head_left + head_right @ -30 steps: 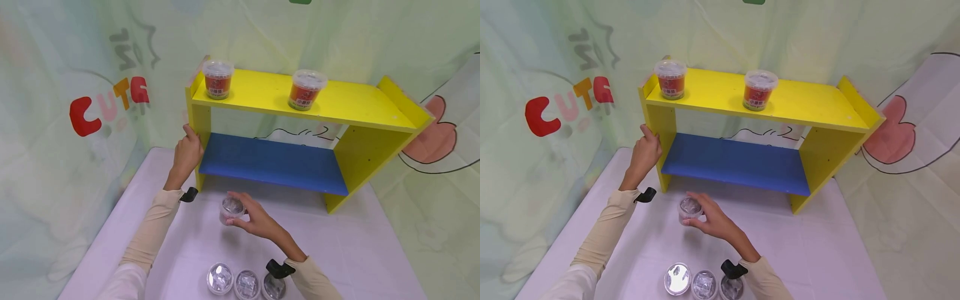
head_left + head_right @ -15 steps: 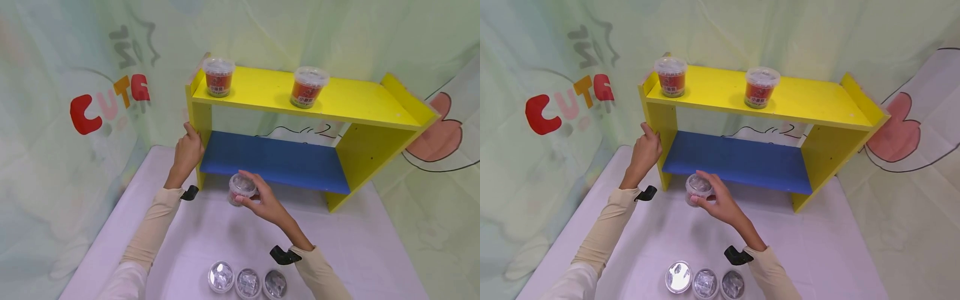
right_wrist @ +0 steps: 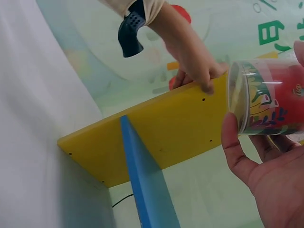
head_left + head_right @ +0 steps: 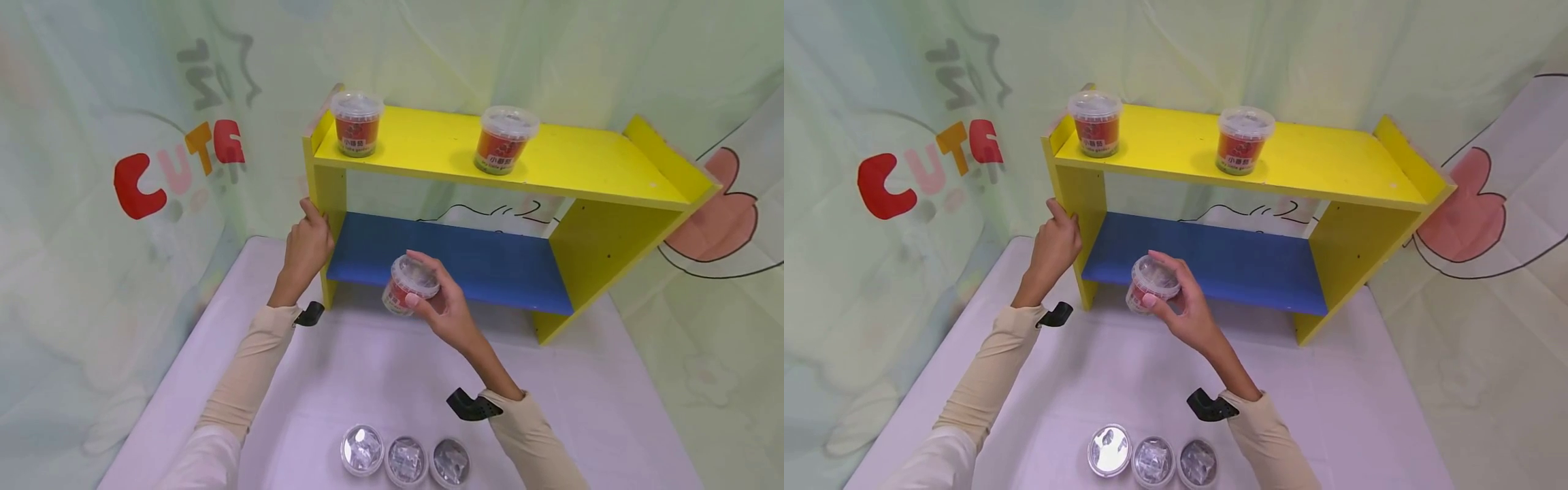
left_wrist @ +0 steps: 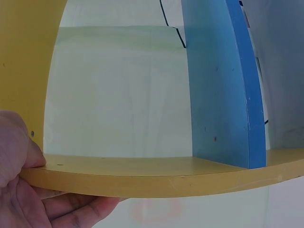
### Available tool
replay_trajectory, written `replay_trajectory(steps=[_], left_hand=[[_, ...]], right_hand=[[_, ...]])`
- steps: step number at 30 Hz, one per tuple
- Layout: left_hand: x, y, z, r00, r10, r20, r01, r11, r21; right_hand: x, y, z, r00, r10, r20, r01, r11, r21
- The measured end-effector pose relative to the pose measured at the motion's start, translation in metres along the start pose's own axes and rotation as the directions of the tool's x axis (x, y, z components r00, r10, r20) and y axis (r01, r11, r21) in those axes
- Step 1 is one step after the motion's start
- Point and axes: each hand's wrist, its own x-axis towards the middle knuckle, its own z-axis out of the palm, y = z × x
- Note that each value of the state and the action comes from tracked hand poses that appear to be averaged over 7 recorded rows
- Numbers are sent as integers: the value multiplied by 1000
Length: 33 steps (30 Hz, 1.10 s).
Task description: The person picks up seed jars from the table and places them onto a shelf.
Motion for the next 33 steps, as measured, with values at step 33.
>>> replay_trajectory(steps=[33], left_hand=[[-2, 2, -1, 1000, 0, -18, -1, 1000, -21]], right_hand=[[2, -48, -35, 936, -83, -343, 102, 994, 38]])
